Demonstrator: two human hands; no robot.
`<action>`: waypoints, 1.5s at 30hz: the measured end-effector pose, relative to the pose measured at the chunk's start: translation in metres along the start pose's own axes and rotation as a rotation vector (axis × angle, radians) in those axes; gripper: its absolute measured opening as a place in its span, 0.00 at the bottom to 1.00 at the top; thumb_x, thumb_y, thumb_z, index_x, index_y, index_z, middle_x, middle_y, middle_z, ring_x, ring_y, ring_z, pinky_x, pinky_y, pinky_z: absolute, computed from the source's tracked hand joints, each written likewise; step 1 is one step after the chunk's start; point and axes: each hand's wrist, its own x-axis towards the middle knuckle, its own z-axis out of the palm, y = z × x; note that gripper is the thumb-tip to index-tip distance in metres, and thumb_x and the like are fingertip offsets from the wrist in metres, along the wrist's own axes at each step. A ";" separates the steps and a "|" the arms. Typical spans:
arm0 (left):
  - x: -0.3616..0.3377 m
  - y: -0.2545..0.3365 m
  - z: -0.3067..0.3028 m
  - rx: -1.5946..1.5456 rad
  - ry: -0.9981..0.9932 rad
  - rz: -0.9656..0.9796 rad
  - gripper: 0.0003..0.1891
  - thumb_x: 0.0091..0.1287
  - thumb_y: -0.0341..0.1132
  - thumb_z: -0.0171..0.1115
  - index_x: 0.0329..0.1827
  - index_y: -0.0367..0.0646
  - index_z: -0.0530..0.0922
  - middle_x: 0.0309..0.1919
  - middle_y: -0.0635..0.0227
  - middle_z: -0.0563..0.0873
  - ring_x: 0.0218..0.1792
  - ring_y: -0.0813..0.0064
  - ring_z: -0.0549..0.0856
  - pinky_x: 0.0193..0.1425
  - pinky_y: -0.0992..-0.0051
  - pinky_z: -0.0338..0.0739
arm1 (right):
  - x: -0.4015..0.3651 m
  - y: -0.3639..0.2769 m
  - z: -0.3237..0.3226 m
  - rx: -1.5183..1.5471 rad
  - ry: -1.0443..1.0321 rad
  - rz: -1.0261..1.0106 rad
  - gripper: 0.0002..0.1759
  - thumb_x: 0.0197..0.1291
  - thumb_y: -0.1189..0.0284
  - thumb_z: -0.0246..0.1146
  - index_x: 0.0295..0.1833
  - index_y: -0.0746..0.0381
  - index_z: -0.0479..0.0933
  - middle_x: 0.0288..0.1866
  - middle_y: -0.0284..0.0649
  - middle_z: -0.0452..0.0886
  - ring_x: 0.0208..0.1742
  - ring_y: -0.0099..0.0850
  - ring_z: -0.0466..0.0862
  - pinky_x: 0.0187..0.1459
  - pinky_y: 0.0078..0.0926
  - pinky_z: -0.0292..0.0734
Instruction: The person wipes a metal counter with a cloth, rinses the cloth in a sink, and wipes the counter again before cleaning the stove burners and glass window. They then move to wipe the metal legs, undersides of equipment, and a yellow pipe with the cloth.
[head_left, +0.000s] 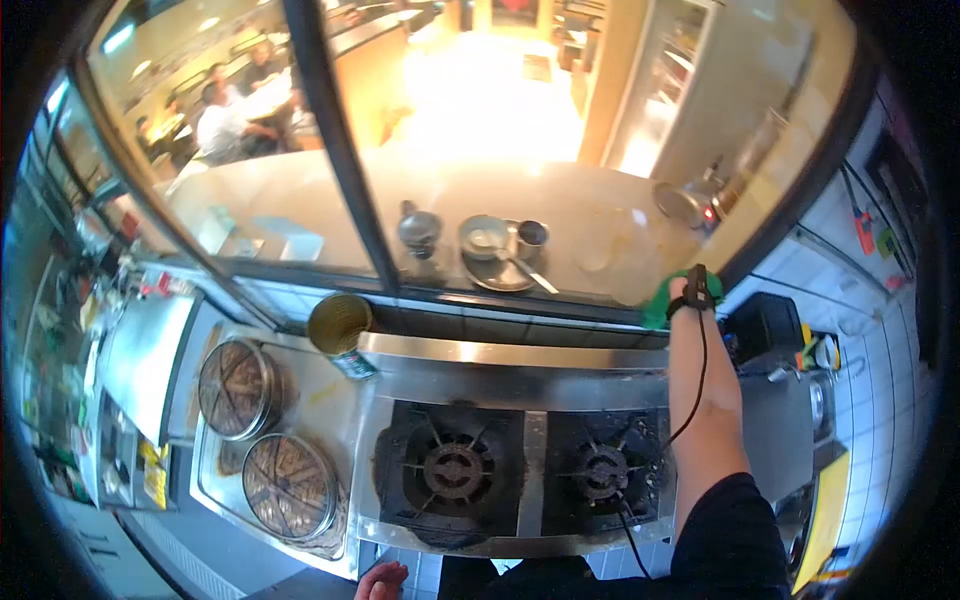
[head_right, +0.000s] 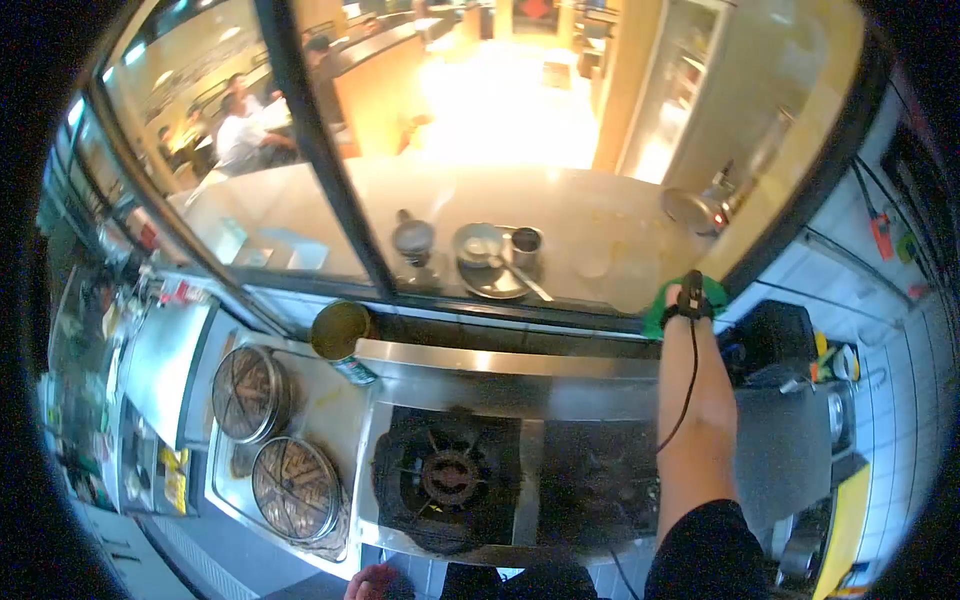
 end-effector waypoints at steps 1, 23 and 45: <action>0.000 -0.004 -0.009 -0.006 0.009 -0.018 0.20 0.74 0.37 0.55 0.60 0.29 0.77 0.58 0.51 0.83 0.59 0.58 0.82 0.70 0.58 0.73 | -0.003 -0.004 0.002 0.032 0.017 0.013 0.18 0.70 0.57 0.55 0.52 0.55 0.83 0.56 0.43 0.83 0.57 0.44 0.82 0.58 0.48 0.75; 0.018 -0.013 -0.085 -0.251 0.215 0.117 0.19 0.76 0.36 0.54 0.62 0.29 0.76 0.56 0.50 0.84 0.59 0.53 0.82 0.68 0.51 0.74 | -0.243 -0.395 -0.043 0.217 0.931 -1.364 0.24 0.60 0.68 0.58 0.62 0.65 0.77 0.62 0.51 0.77 0.68 0.50 0.72 0.73 0.62 0.58; -0.002 -0.010 -0.059 -0.243 0.146 0.136 0.19 0.75 0.36 0.56 0.61 0.30 0.76 0.56 0.48 0.84 0.58 0.53 0.83 0.68 0.53 0.74 | -0.393 -0.324 0.035 0.468 -0.055 -1.595 0.33 0.58 0.76 0.59 0.72 0.59 0.68 0.73 0.50 0.69 0.70 0.50 0.72 0.69 0.44 0.70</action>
